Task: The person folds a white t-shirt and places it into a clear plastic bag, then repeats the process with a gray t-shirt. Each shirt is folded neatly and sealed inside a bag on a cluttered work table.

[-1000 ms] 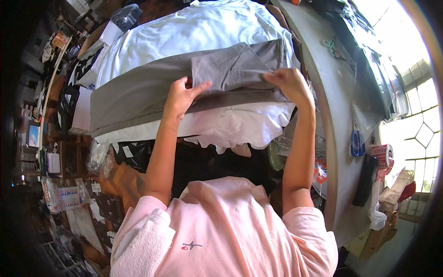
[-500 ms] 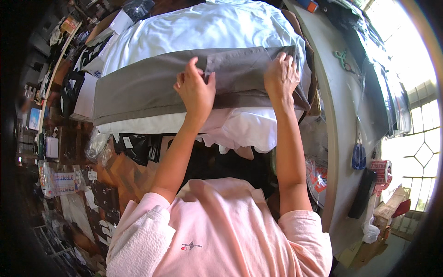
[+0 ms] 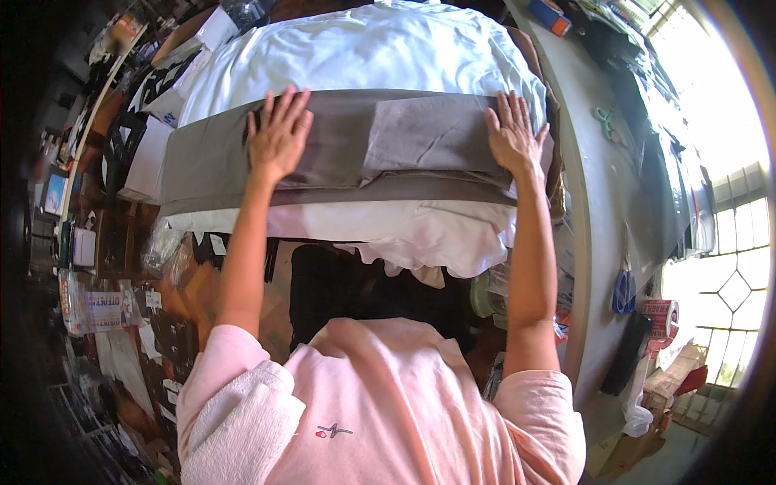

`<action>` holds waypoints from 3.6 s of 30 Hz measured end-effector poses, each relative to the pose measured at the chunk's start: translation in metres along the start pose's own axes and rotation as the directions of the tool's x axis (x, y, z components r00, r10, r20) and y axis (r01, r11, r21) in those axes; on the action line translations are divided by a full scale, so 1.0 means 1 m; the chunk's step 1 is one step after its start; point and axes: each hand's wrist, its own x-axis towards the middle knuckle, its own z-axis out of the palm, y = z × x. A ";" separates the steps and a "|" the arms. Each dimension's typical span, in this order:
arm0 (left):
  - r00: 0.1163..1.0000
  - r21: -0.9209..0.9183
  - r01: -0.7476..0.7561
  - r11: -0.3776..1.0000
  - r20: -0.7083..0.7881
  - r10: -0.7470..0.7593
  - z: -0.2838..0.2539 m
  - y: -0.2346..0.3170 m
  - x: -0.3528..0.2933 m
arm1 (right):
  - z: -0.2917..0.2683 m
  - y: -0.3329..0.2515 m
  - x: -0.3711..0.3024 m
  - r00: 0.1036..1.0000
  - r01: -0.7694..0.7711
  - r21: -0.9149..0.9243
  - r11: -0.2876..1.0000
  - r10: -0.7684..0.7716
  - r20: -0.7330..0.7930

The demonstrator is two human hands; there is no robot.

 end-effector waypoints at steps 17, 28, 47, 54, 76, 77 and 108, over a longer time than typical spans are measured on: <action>0.676 -0.184 0.737 0.651 0.239 -0.697 -0.026 -0.301 -0.077 | 0.010 0.018 0.013 0.997 0.045 -0.051 0.998 -0.042 0.059; 0.704 0.158 0.696 0.700 0.037 -0.709 -0.070 -0.278 -0.115 | -0.016 -0.149 -0.063 0.805 0.549 -0.151 0.822 -0.569 -0.168; 0.873 0.263 0.338 0.904 0.271 -0.405 -0.052 -0.267 0.040 | 0.015 -0.200 -0.048 0.849 0.499 -0.017 0.866 -0.493 -0.192; 0.954 -0.102 -0.298 0.949 0.006 0.300 -0.017 -0.110 0.003 | 0.015 -0.194 -0.047 0.869 0.473 -0.005 0.881 -0.467 -0.164; 0.432 -0.372 0.900 0.228 0.688 -0.583 -0.087 -0.299 -0.112 | 0.020 -0.195 -0.048 0.860 0.475 -0.040 0.879 -0.473 -0.189; 0.438 -0.394 0.896 0.207 0.700 -0.563 -0.088 -0.307 -0.121 | 0.020 -0.197 -0.048 0.860 0.477 -0.040 0.878 -0.475 -0.185; 0.960 -0.230 0.243 0.942 -0.082 -0.268 -0.022 -0.082 -0.061 | 0.005 -0.251 -0.072 0.968 0.248 0.689 0.681 -0.160 -0.191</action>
